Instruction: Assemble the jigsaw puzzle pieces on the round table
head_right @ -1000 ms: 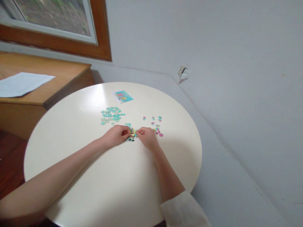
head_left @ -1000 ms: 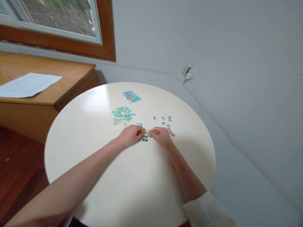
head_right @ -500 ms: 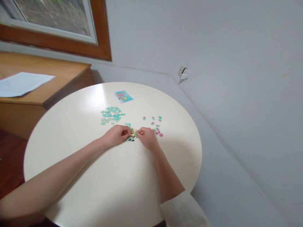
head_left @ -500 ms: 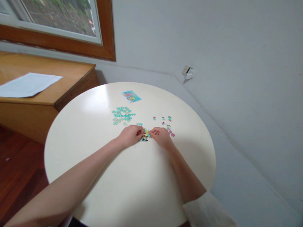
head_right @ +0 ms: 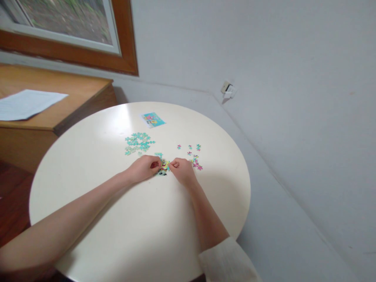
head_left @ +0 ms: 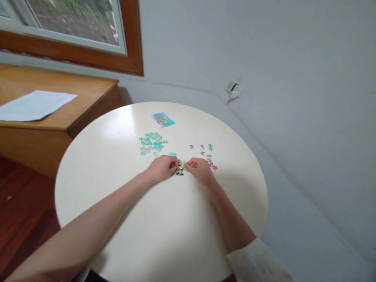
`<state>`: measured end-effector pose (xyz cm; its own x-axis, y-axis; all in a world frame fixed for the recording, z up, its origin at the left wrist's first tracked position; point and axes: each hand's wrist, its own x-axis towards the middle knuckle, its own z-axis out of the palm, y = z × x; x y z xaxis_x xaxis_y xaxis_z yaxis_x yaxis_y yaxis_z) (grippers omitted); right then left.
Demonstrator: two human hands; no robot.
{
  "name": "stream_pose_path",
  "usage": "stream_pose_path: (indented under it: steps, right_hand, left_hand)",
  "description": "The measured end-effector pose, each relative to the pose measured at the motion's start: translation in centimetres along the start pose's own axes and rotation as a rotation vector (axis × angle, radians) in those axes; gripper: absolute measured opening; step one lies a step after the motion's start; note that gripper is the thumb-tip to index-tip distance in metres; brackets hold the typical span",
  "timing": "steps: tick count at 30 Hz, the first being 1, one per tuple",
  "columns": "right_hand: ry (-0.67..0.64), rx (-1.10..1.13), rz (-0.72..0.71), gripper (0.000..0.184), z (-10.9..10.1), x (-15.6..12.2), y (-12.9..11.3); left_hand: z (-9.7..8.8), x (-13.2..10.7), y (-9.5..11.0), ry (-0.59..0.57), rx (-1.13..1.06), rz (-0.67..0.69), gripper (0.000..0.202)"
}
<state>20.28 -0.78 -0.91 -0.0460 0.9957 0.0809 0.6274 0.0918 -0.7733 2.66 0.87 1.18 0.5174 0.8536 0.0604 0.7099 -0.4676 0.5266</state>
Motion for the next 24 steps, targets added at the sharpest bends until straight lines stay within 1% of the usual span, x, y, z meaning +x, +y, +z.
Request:
stream_pose_path:
  steps: [13,24]
  right_hand:
    - [0.004,0.001,0.02,0.011,0.13,0.01,0.06]
    - [0.005,-0.03,0.001,0.013,0.07,-0.01,0.04]
  left_hand:
    - [0.21,0.04,-0.19,0.0,-0.004,0.004,0.012]
    - [0.05,0.0,-0.09,-0.003,0.001,0.007,0.013]
